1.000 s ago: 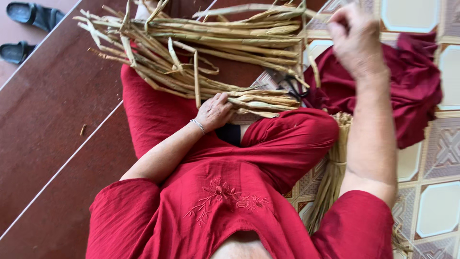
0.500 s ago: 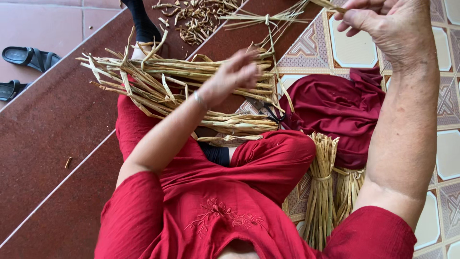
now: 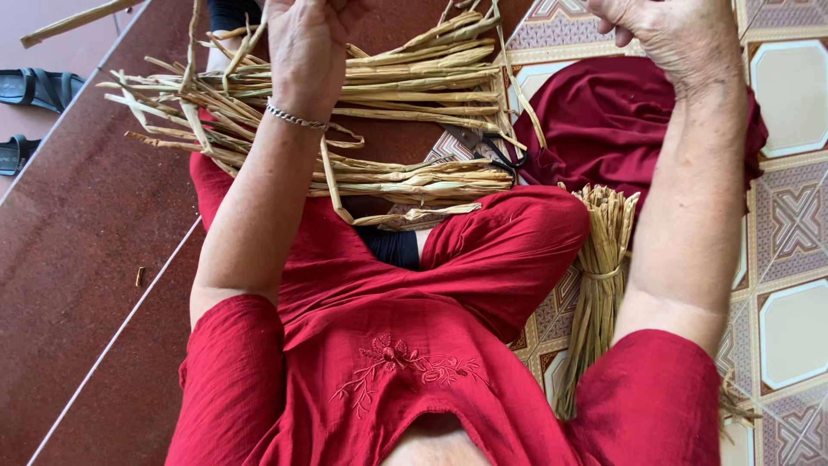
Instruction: The person sits on the floor and repeatedly strips the outer layers from dried plant stalks by hand. They hold a bundle of stalks on their lap, peel the fibrous material, and discard the waste onto the floor.
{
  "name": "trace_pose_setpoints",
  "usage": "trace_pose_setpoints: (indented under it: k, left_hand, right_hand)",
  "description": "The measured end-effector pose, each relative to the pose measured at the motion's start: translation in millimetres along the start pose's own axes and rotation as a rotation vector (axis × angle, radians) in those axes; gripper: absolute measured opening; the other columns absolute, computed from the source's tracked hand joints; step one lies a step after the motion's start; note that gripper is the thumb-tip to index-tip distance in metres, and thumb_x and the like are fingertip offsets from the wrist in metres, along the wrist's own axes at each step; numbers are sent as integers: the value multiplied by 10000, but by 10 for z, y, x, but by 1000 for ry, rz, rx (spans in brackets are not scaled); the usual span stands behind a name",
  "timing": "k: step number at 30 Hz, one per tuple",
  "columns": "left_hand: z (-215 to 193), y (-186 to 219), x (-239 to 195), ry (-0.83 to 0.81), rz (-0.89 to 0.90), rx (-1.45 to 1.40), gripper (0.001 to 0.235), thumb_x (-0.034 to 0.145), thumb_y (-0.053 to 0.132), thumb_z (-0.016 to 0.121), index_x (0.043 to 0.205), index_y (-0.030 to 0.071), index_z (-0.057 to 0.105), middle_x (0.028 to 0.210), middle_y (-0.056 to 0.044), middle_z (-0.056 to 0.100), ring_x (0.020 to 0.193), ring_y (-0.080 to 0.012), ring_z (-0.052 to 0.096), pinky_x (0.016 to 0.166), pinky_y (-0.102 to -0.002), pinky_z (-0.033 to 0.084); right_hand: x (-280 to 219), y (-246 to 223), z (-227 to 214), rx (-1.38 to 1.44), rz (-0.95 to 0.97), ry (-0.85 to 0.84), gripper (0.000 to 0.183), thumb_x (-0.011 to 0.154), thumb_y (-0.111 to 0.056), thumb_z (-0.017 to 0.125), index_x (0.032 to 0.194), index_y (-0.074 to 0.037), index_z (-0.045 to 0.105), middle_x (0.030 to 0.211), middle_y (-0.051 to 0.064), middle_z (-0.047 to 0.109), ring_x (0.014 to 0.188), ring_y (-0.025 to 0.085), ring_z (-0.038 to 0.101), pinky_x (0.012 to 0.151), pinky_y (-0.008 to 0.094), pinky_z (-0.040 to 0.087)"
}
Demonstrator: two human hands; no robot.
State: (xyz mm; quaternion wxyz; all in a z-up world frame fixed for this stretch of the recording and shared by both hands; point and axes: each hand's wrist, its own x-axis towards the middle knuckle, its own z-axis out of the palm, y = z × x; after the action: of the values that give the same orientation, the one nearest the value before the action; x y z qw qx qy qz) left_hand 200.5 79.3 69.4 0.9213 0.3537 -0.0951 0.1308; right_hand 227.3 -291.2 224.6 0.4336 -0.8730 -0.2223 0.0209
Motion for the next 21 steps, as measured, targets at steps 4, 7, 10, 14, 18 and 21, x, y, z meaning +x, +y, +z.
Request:
trace_pose_setpoints:
  k: [4,7,10,14,18,21]
  left_hand:
    - [-75,-57,-56,74,-79,2,246,1126,219,557,1150,-9,648,1050,-172,752,992,-283,764,930,-439,651]
    - [-114,-104,-113,164,-193,19,276,1117,254,511,1181,7,615,1057,-176,751,978,-291,770,906,-431,652]
    - [-161,-190,-146,210,-274,29,273,1117,286,467,1158,41,579,1050,-180,753,933,-276,760,873,-422,650]
    - [-219,-356,-167,222,-299,87,276,1123,299,452,1151,59,585,1005,-159,739,872,-247,742,819,-407,641]
    - [-263,-528,-202,280,-396,123,200,1110,256,540,1178,75,592,952,-120,729,809,-192,714,763,-350,616]
    - [-253,-613,-274,224,-472,133,176,1090,197,617,1214,72,606,937,-81,717,787,-147,690,727,-305,583]
  right_hand:
    - [-59,1025,161,72,132,136,71,1089,-53,700,1043,-27,747,894,27,736,721,62,666,615,198,517]
    - [-137,2012,538,-56,335,97,83,1023,-94,697,1020,-58,772,869,49,756,670,116,675,586,254,554]
    - [-334,2764,964,-373,181,86,102,898,-154,781,977,-93,805,912,94,783,817,217,755,771,368,595]
    - [-481,3127,1380,-532,297,174,218,819,-237,871,921,-65,786,854,163,734,788,331,704,692,450,549]
    - [-465,3274,1379,-394,270,253,144,871,-191,830,930,-69,781,896,120,767,820,278,732,732,404,562]
    - [-425,3096,1217,38,364,256,133,904,-117,800,1019,-52,783,920,69,755,801,156,682,715,296,548]
